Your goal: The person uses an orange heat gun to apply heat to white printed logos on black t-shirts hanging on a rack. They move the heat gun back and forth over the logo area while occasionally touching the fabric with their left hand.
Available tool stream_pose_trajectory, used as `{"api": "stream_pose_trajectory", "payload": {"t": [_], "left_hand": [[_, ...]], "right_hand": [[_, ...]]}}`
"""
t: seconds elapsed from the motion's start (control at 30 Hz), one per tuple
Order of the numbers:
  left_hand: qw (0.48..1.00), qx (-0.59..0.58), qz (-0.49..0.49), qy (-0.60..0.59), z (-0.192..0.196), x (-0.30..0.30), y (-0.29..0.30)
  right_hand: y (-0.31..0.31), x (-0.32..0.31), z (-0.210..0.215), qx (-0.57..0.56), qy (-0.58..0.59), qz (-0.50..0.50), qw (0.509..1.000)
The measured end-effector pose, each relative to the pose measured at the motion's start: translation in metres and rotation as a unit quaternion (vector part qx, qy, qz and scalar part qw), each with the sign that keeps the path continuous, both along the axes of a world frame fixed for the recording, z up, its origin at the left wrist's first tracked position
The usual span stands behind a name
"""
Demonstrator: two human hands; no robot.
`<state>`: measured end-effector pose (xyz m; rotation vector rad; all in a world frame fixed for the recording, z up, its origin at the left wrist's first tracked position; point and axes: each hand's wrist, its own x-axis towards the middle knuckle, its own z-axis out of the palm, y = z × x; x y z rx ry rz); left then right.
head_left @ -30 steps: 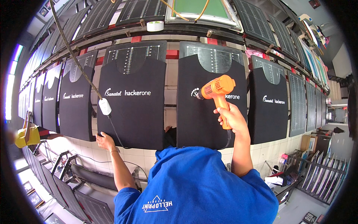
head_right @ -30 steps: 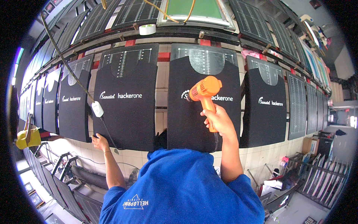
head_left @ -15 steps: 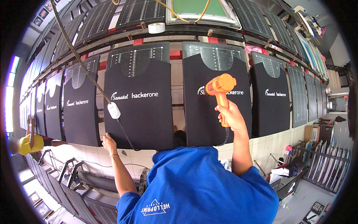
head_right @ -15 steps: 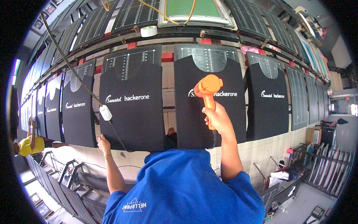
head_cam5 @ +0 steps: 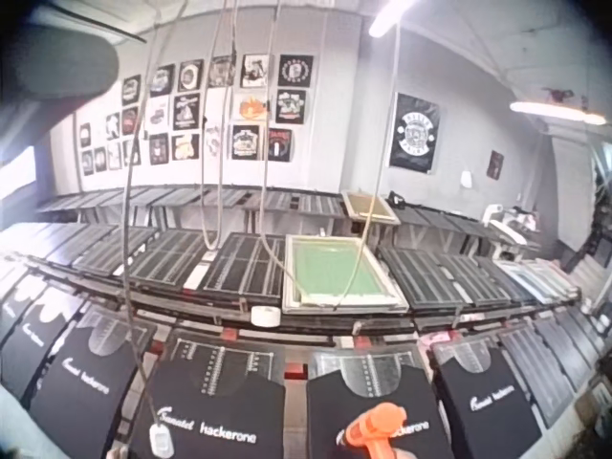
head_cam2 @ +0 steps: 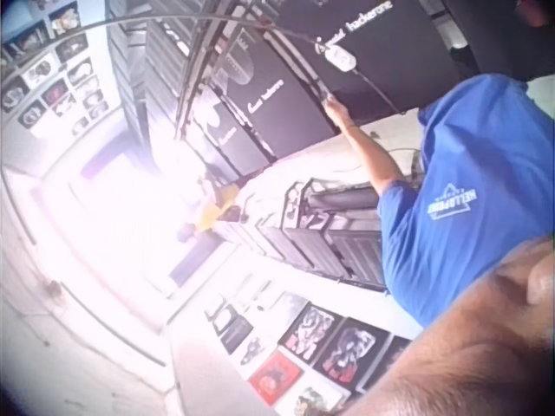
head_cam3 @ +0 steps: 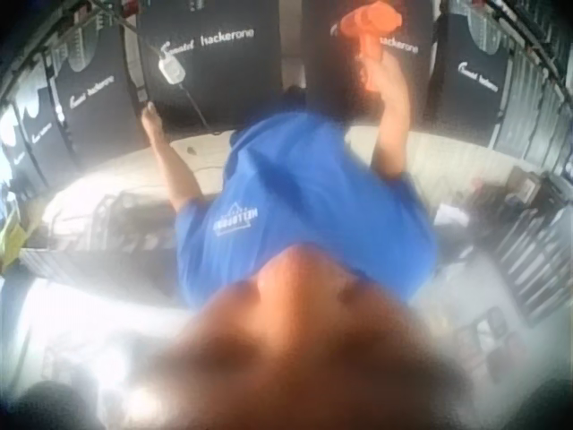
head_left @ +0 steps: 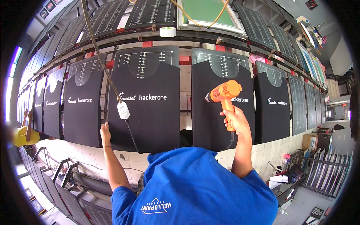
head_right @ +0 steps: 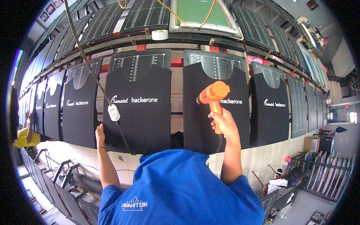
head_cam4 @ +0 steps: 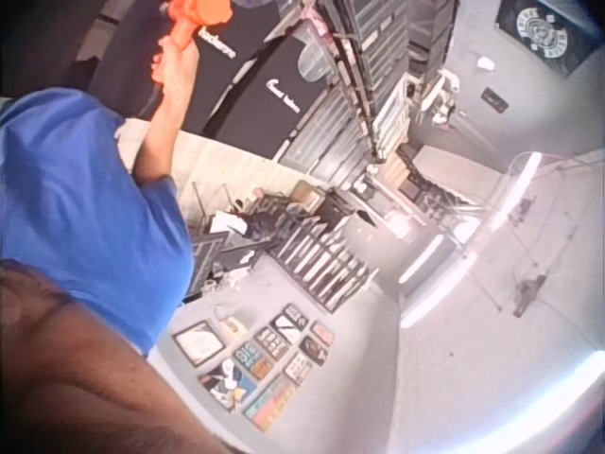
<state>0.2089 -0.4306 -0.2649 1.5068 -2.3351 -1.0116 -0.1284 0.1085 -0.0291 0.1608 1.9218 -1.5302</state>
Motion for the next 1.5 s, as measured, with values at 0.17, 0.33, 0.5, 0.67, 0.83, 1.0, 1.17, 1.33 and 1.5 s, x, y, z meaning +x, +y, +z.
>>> {"api": "stream_pose_trajectory", "payload": {"t": [0.17,0.33,0.5,0.67,0.83,1.0,1.17,1.33,1.5], "left_hand": [[0.983,0.132,0.068,0.108,-0.035,0.019,-0.024],[0.959,0.243,0.141,0.042,-0.019,0.003,-0.012],[0.965,0.234,0.114,0.028,-0.009,0.001,-0.006],[0.965,0.232,0.121,0.016,-0.025,0.013,-0.020],[0.962,0.241,0.124,0.020,-0.035,0.017,-0.023],[0.969,0.213,0.123,-0.005,-0.024,0.011,-0.019],[0.992,-0.051,0.055,0.105,0.012,-0.008,0.021],[0.983,-0.081,0.047,0.158,0.058,-0.014,0.079],[0.960,0.172,0.002,0.222,0.084,-0.014,0.144]], "right_hand": [[-0.004,-0.006,-0.003,-0.015,-0.002,0.012,1.000],[-0.005,-0.009,-0.011,-0.006,0.007,0.000,1.000],[-0.012,-0.004,-0.001,0.004,0.003,0.017,1.000],[-0.013,0.000,0.007,0.005,-0.010,0.048,0.999],[-0.011,0.000,0.007,0.005,-0.026,0.046,0.999],[-0.010,-0.006,-0.006,-0.003,0.003,0.024,1.000],[-0.009,-0.014,-0.009,-0.006,0.003,0.005,1.000],[-0.007,-0.013,-0.010,0.016,0.033,-0.001,0.999],[-0.002,-0.017,-0.005,0.005,0.023,-0.016,1.000]]}}
